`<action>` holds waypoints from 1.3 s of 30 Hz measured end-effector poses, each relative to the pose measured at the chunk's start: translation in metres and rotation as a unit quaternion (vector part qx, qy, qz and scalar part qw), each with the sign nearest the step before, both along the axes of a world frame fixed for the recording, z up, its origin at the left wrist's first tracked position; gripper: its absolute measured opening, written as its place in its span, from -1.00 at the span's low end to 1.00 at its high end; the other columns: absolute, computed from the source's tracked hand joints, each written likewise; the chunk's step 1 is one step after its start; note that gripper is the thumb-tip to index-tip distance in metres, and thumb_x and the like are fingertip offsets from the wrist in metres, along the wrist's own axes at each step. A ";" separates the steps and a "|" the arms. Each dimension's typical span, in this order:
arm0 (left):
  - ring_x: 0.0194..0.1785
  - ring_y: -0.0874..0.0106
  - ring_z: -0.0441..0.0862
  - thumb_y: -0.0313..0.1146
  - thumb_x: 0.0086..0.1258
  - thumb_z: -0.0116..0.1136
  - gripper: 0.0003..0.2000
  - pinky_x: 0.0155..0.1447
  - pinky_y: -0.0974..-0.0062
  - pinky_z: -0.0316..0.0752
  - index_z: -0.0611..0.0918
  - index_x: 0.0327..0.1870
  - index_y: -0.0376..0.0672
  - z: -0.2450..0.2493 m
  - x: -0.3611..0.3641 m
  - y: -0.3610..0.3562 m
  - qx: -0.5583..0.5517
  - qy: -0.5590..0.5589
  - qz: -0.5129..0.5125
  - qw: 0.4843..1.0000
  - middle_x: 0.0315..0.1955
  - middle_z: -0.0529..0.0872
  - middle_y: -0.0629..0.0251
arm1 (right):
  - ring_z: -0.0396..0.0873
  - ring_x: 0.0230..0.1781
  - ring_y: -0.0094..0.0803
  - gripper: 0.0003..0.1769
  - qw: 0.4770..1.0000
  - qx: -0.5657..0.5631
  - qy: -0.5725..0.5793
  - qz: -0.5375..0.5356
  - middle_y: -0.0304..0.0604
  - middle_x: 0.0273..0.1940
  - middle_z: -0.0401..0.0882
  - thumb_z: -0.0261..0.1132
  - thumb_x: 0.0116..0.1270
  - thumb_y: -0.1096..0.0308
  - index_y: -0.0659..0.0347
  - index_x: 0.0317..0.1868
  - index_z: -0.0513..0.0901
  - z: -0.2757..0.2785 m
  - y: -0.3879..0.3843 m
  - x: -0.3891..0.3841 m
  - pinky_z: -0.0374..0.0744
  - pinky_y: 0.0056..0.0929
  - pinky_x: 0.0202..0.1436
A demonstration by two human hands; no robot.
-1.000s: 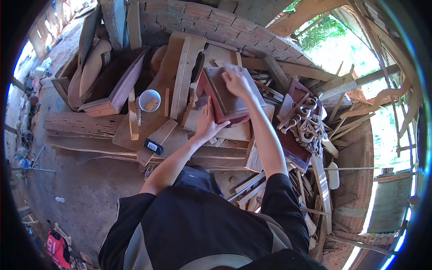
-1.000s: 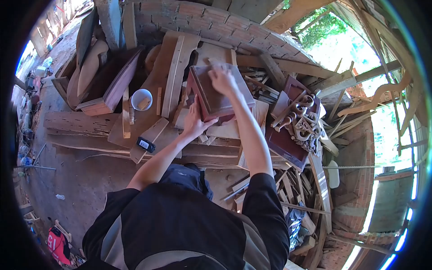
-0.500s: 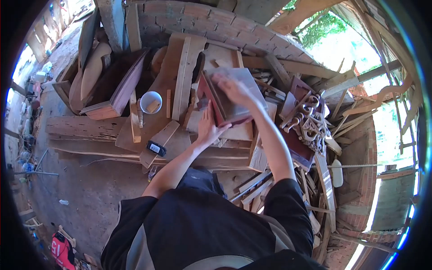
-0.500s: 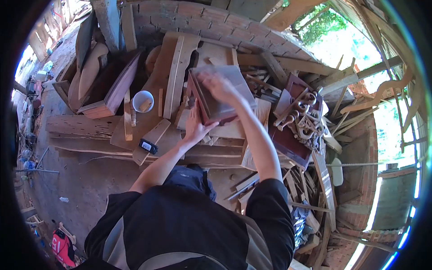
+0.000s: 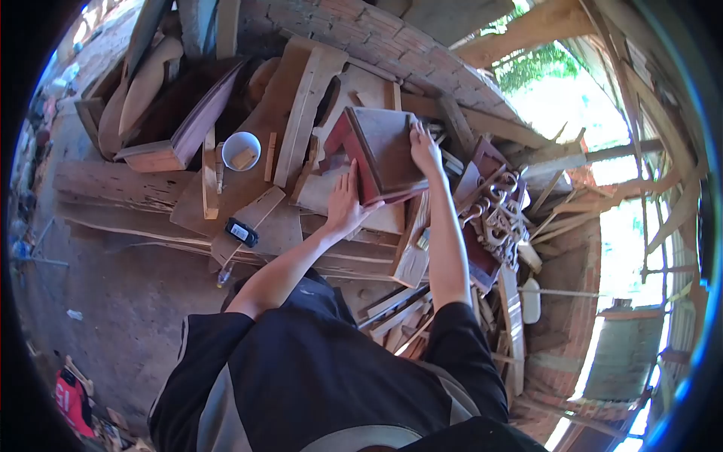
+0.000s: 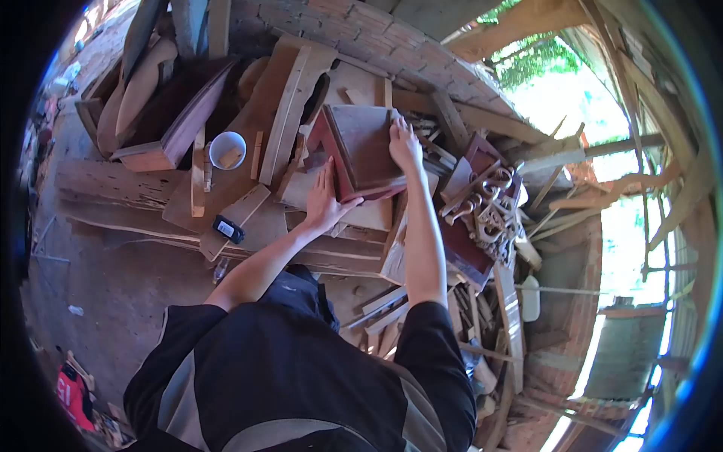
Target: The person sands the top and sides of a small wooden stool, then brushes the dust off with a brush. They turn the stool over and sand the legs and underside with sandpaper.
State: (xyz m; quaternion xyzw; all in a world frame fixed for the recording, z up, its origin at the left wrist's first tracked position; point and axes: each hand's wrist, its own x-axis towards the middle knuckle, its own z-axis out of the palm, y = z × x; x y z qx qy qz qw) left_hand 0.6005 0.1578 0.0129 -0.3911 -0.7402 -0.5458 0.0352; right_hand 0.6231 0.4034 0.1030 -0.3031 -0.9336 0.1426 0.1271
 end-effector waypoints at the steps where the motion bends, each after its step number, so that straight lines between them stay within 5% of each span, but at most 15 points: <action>1: 0.08 -0.01 0.54 0.05 0.02 0.59 0.23 0.16 0.14 0.49 0.04 0.57 -0.47 -0.001 -0.001 0.000 0.008 0.026 0.010 1.000 0.10 0.55 -0.11 | 0.30 0.48 0.17 -0.49 0.998 0.062 -0.008 0.028 0.03 0.50 0.35 -0.07 0.65 0.13 0.14 0.45 0.47 -0.004 -0.012 0.003 0.31 0.04 0.51; 6: 0.09 -0.01 0.53 0.05 0.00 0.60 0.24 0.17 0.14 0.49 0.03 0.57 -0.48 -0.006 -0.001 -0.008 0.008 0.024 0.008 1.000 0.09 0.55 -0.11 | 0.20 0.57 0.10 -0.53 0.981 -0.044 0.031 0.187 -0.01 0.52 0.34 0.09 0.59 0.30 0.13 0.44 0.49 0.038 -0.156 0.057 0.08 -0.01 0.65; 13: 0.05 0.01 0.53 0.00 0.02 0.60 0.24 0.11 0.16 0.52 0.00 0.58 -0.49 0.001 0.005 -0.008 0.008 0.016 -0.002 1.000 0.01 0.55 -0.08 | 0.14 0.60 0.09 -0.48 0.995 0.003 0.013 0.103 0.03 0.51 0.34 -0.10 0.68 0.11 0.19 0.45 0.47 0.013 -0.047 0.002 0.10 -0.05 0.64; 15: 0.20 -0.11 0.50 0.02 0.06 0.58 0.22 0.26 0.11 0.48 0.01 0.56 -0.51 0.001 0.001 -0.009 -0.034 0.007 -0.020 0.999 0.25 0.48 -0.18 | 0.14 0.59 0.13 -0.45 0.999 -0.018 -0.005 0.030 0.03 0.53 0.31 -0.13 0.67 0.08 0.18 0.45 0.47 0.001 -0.008 -0.026 0.12 -0.01 0.63; 17: 0.26 -0.11 0.49 0.04 0.06 0.57 0.24 0.29 0.10 0.48 -0.02 0.56 -0.50 0.008 -0.006 -0.009 -0.068 -0.028 -0.038 0.997 0.35 0.41 -0.20 | 0.13 0.60 0.06 -0.44 0.999 0.002 -0.036 -0.022 0.07 0.52 0.30 -0.14 0.68 0.06 0.18 0.46 0.46 0.006 -0.018 -0.039 0.13 -0.12 0.64; 19: 0.32 -0.11 0.46 0.03 0.05 0.58 0.26 0.31 0.10 0.49 -0.05 0.57 -0.50 0.007 -0.009 -0.008 -0.070 -0.023 -0.043 0.996 0.45 0.31 -0.20 | 0.15 0.59 0.12 -0.44 1.000 0.027 -0.006 0.010 0.04 0.53 0.31 -0.11 0.65 0.11 0.23 0.45 0.46 0.007 -0.041 -0.026 0.10 0.06 0.63; 20: 0.32 -0.11 0.46 0.03 0.05 0.58 0.26 0.31 0.10 0.49 -0.05 0.57 -0.50 0.006 -0.012 -0.007 -0.069 -0.023 -0.042 0.996 0.45 0.31 -0.20 | 0.17 0.58 0.11 -0.45 1.000 0.005 0.019 0.022 0.05 0.50 0.35 -0.10 0.65 0.12 0.24 0.43 0.49 0.014 -0.066 -0.012 0.11 0.05 0.63; 22: 0.14 -0.03 0.54 0.02 -0.03 0.62 0.36 0.13 0.16 0.57 -0.15 0.59 -0.49 0.003 -0.013 -0.006 -0.049 0.019 -0.030 0.998 0.15 0.53 -0.13 | 0.19 0.58 0.11 -0.51 0.997 0.011 0.048 0.058 0.07 0.48 0.38 0.00 0.63 0.21 0.27 0.40 0.52 0.022 -0.118 0.026 0.12 0.06 0.63; 26: 0.14 -0.04 0.54 -0.04 -0.05 0.65 0.36 0.14 0.15 0.57 -0.15 0.59 -0.49 0.004 -0.015 -0.007 -0.050 0.023 -0.034 0.998 0.16 0.53 -0.12 | 0.19 0.59 0.06 -0.54 0.994 -0.034 0.048 0.092 0.00 0.47 0.41 0.06 0.62 0.24 0.24 0.40 0.53 0.036 -0.180 0.084 0.12 -0.01 0.63; 27: 0.24 -0.08 0.49 -0.06 -0.02 0.63 0.34 0.22 0.15 0.54 -0.16 0.59 -0.49 0.006 -0.014 -0.011 -0.079 -0.016 -0.053 0.995 0.30 0.41 -0.18 | 0.19 0.59 0.04 -0.54 0.992 -0.072 0.053 0.084 -0.02 0.48 0.41 0.05 0.63 0.24 0.23 0.40 0.53 0.038 -0.184 0.087 0.11 -0.03 0.63; 28: 0.33 -0.12 0.44 -0.08 0.02 0.62 0.32 0.31 0.15 0.51 -0.17 0.58 -0.49 0.005 -0.010 -0.015 -0.109 -0.055 -0.075 0.990 0.45 0.29 -0.23 | 0.19 0.59 0.03 -0.55 0.993 -0.058 0.049 0.085 -0.04 0.47 0.41 0.04 0.63 0.24 0.22 0.40 0.53 0.038 -0.179 0.084 0.10 -0.04 0.64; 35: 0.26 -0.04 0.50 -0.11 -0.04 0.65 0.38 0.27 0.18 0.53 -0.24 0.60 -0.44 0.005 -0.011 -0.007 -0.077 -0.024 -0.055 0.995 0.32 0.45 -0.20 | 0.11 0.61 0.03 -0.42 0.998 -0.019 0.001 0.067 -0.09 0.55 0.28 -0.15 0.67 0.01 0.11 0.48 0.44 0.003 -0.042 -0.052 0.07 -0.03 0.66; 37: 0.26 -0.06 0.51 -0.12 -0.03 0.65 0.39 0.25 0.17 0.55 -0.28 0.60 -0.41 0.009 -0.017 -0.005 -0.077 -0.023 -0.055 0.995 0.32 0.45 -0.21 | 0.06 0.62 0.08 -0.41 0.996 -0.042 -0.066 0.042 -0.10 0.58 0.23 -0.18 0.66 0.01 0.07 0.52 0.39 0.016 -0.040 -0.078 0.06 0.03 0.66; 39: 0.26 -0.07 0.53 -0.12 -0.02 0.64 0.40 0.24 0.16 0.57 -0.32 0.60 -0.38 0.011 -0.019 -0.006 -0.080 -0.027 -0.058 0.995 0.33 0.46 -0.22 | 0.11 0.60 0.12 -0.44 0.998 -0.036 -0.012 0.049 -0.09 0.54 0.30 -0.12 0.65 0.05 0.09 0.49 0.43 0.010 -0.057 -0.066 0.05 0.10 0.65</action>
